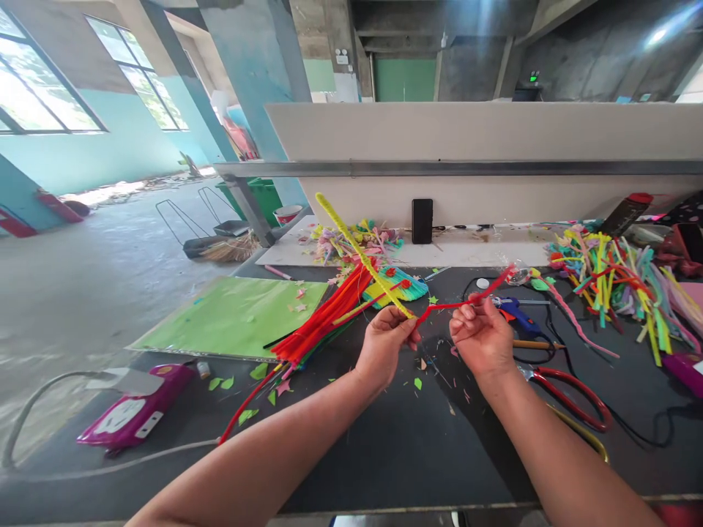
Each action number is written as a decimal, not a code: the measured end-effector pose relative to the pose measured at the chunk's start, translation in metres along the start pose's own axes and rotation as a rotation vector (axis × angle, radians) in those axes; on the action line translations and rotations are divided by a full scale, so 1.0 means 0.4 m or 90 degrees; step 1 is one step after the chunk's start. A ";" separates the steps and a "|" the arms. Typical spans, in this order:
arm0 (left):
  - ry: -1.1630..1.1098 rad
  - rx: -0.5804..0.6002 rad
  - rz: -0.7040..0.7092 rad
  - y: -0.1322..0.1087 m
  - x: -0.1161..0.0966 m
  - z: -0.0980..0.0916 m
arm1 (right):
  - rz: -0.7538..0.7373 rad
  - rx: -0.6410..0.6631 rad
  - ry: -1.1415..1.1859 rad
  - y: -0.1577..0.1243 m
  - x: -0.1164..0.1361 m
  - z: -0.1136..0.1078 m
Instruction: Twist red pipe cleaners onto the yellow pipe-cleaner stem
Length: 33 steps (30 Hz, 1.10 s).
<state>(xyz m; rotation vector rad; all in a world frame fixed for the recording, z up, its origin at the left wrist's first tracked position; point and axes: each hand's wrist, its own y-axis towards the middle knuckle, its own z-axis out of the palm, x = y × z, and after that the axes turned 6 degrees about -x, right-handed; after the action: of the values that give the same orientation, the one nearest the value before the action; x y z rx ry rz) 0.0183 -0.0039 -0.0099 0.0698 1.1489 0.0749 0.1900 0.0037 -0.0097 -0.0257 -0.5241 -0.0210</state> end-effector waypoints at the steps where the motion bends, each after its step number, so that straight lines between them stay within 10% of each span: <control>1: -0.007 -0.001 0.007 0.001 0.001 -0.001 | 0.016 -0.035 -0.012 0.002 -0.009 -0.001; 6: 0.006 -0.001 0.000 -0.003 0.019 0.005 | 0.121 0.017 -0.242 -0.012 -0.071 0.016; 18: 0.051 -0.002 0.137 0.044 -0.058 -0.032 | -0.049 -0.059 -0.599 0.018 -0.033 -0.026; 33: -0.007 0.072 -0.104 0.021 -0.030 -0.041 | -0.141 -0.226 -0.346 0.029 0.017 -0.013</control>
<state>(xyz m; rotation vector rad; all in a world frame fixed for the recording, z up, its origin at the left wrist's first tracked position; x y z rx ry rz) -0.0018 0.0037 -0.0048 0.0767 1.1433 -0.1360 0.1990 0.0151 -0.0111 -0.3274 -1.0594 -0.3301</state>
